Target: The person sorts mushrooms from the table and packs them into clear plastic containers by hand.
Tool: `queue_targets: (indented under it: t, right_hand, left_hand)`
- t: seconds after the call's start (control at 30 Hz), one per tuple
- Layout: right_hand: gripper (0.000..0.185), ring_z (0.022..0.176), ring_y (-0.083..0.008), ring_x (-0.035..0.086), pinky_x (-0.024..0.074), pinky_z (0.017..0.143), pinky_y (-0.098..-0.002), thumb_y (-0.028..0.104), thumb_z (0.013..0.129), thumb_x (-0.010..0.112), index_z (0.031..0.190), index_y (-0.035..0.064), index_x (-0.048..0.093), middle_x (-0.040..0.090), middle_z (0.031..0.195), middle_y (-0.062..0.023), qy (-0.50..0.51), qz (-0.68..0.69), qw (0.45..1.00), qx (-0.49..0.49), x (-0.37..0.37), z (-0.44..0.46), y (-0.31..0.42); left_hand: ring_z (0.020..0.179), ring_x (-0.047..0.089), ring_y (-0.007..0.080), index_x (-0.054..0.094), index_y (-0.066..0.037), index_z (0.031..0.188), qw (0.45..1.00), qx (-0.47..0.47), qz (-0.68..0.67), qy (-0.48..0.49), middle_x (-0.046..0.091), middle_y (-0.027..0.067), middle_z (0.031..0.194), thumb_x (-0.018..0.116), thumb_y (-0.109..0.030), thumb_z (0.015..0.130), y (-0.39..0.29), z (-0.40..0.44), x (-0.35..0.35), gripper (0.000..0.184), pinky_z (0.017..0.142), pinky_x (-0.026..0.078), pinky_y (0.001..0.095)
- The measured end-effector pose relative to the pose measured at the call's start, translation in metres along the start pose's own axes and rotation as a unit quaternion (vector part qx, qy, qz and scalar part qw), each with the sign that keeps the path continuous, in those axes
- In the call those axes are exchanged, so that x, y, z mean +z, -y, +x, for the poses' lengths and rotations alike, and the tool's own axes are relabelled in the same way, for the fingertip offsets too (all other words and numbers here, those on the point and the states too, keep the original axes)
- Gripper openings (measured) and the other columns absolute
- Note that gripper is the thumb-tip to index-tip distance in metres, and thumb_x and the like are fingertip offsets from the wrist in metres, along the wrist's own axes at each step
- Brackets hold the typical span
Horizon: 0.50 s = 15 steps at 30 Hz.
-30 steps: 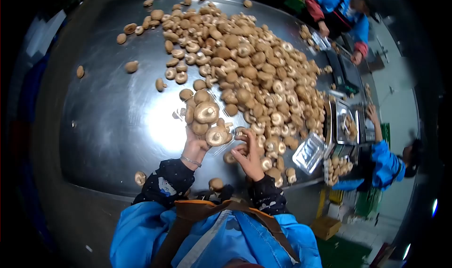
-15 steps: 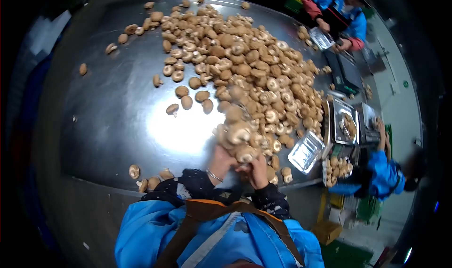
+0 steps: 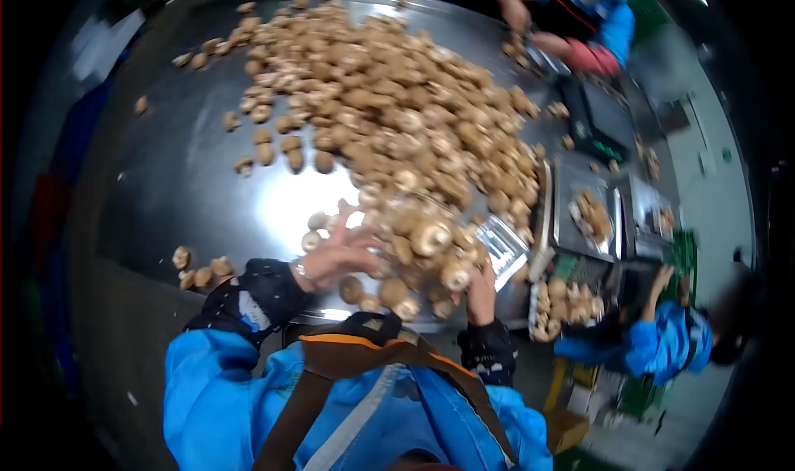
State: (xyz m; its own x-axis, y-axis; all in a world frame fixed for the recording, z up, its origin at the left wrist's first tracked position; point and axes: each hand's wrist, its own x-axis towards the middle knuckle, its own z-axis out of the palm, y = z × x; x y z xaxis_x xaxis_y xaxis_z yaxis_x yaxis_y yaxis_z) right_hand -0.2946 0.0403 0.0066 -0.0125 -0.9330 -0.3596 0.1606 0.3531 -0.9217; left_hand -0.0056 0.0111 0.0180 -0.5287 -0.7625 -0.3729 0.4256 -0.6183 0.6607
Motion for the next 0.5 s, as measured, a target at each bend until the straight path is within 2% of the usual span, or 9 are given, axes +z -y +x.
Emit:
queue_targets:
  t: [0.03, 0.07, 0.1, 0.17, 0.23, 0.37, 0.43, 0.47, 0.5]
  right_hand:
    - [0.052, 0.051, -0.0132, 0.057, 0.0425, 0.038, -0.0220, 0.015, 0.090, 0.044, 0.138, 0.0042, 0.030, 0.062, 0.091, -0.0109, 0.004, 0.013, 0.999, -0.051, -0.020, 0.008, -0.015]
    - [0.052, 0.042, -0.0131, 0.053, 0.0405, 0.034, -0.0224, 0.012, 0.090, 0.040, 0.140, 0.0042, 0.025, 0.061, 0.078, -0.0107, 0.016, 0.007, 1.000, -0.013, -0.035, 0.004, -0.007]
    - [0.053, 0.041, -0.0127, 0.052, 0.0412, 0.035, -0.0219, 0.010, 0.089, 0.037, 0.140, 0.0039, 0.023, 0.060, 0.072, -0.0104, 0.013, -0.008, 1.000, -0.011, -0.049, 0.003, -0.005]
    - [0.054, 0.041, -0.0124, 0.052, 0.0415, 0.034, -0.0222, 0.008, 0.088, 0.036, 0.141, 0.0045, 0.023, 0.060, 0.071, -0.0103, 0.015, -0.026, 0.999, 0.016, -0.070, 0.002, 0.011]
    - [0.055, 0.041, -0.0122, 0.052, 0.0414, 0.034, -0.0220, 0.007, 0.087, 0.035, 0.141, 0.0056, 0.024, 0.060, 0.071, -0.0099, 0.043, -0.040, 0.998, 0.014, -0.092, 0.005, 0.012]
    - [0.051, 0.040, -0.0105, 0.052, 0.0410, 0.033, -0.0205, 0.010, 0.091, 0.037, 0.141, 0.0082, 0.026, 0.059, 0.068, -0.0081, 0.073, -0.027, 0.996, 0.033, -0.116, 0.005, 0.023]
    - [0.051, 0.039, -0.0099, 0.051, 0.0413, 0.033, -0.0205, 0.010, 0.090, 0.038, 0.140, 0.0079, 0.028, 0.059, 0.067, -0.0074, 0.061, -0.021, 0.997, 0.033, -0.123, 0.003, 0.026]
    - [0.051, 0.039, -0.0097, 0.051, 0.0414, 0.033, -0.0205, 0.010, 0.090, 0.039, 0.140, 0.0080, 0.029, 0.059, 0.067, -0.0072, 0.051, -0.016, 0.998, 0.031, -0.125, 0.001, 0.026]
    - [0.051, 0.039, -0.0096, 0.051, 0.0415, 0.033, -0.0205, 0.010, 0.090, 0.039, 0.140, 0.0080, 0.029, 0.059, 0.067, -0.0071, 0.042, -0.013, 0.999, 0.030, -0.127, -0.002, 0.027]
  left_hand:
    - [0.122, 0.042, 0.0271, 0.012, -0.025, 0.142, 1.000, 0.015, 0.003, 0.011, 0.033, 0.0143, 0.133, 0.063, -0.006, 0.079, 0.010, 0.012, 0.006, 0.083, 0.089, 0.048, 0.0473]
    - [0.121, 0.043, 0.0255, 0.016, -0.025, 0.141, 0.999, 0.021, 0.026, -0.007, 0.035, 0.0127, 0.130, 0.062, -0.010, 0.082, 0.018, 0.021, 0.017, 0.077, 0.089, 0.048, 0.0470]
    - [0.117, 0.043, 0.0253, 0.013, -0.024, 0.141, 0.999, 0.007, 0.016, -0.038, 0.033, 0.0116, 0.129, 0.065, -0.014, 0.082, 0.019, 0.025, 0.041, 0.079, 0.089, 0.048, 0.0454]
    - [0.121, 0.040, 0.0270, 0.013, -0.023, 0.141, 1.000, -0.001, 0.015, -0.007, 0.030, 0.0130, 0.134, 0.065, -0.016, 0.083, 0.033, 0.037, 0.067, 0.078, 0.090, 0.047, 0.0485]
    - [0.129, 0.032, 0.0329, 0.009, -0.023, 0.141, 0.999, -0.007, -0.031, -0.007, 0.022, 0.0156, 0.142, 0.063, -0.020, 0.085, 0.050, 0.053, 0.081, 0.078, 0.091, 0.046, 0.0548]
    - [0.132, 0.027, 0.0376, 0.003, -0.023, 0.144, 0.995, -0.029, -0.078, 0.052, 0.014, 0.0153, 0.147, 0.062, -0.021, 0.086, 0.057, 0.073, 0.106, 0.083, 0.085, 0.050, 0.0560]
    - [0.130, 0.032, 0.0364, 0.006, -0.021, 0.145, 0.993, -0.027, -0.078, 0.083, 0.019, 0.0155, 0.146, 0.063, -0.020, 0.085, 0.058, 0.084, 0.114, 0.082, 0.082, 0.052, 0.0525]
    - [0.125, 0.040, 0.0350, 0.009, -0.018, 0.145, 0.992, -0.019, -0.057, 0.108, 0.027, 0.0152, 0.143, 0.062, -0.015, 0.085, 0.056, 0.088, 0.119, 0.080, 0.081, 0.054, 0.0495]
    - [0.122, 0.045, 0.0328, 0.012, -0.015, 0.144, 0.994, -0.025, -0.029, 0.099, 0.033, 0.0155, 0.139, 0.062, -0.009, 0.083, 0.054, 0.092, 0.121, 0.079, 0.086, 0.053, 0.0468]
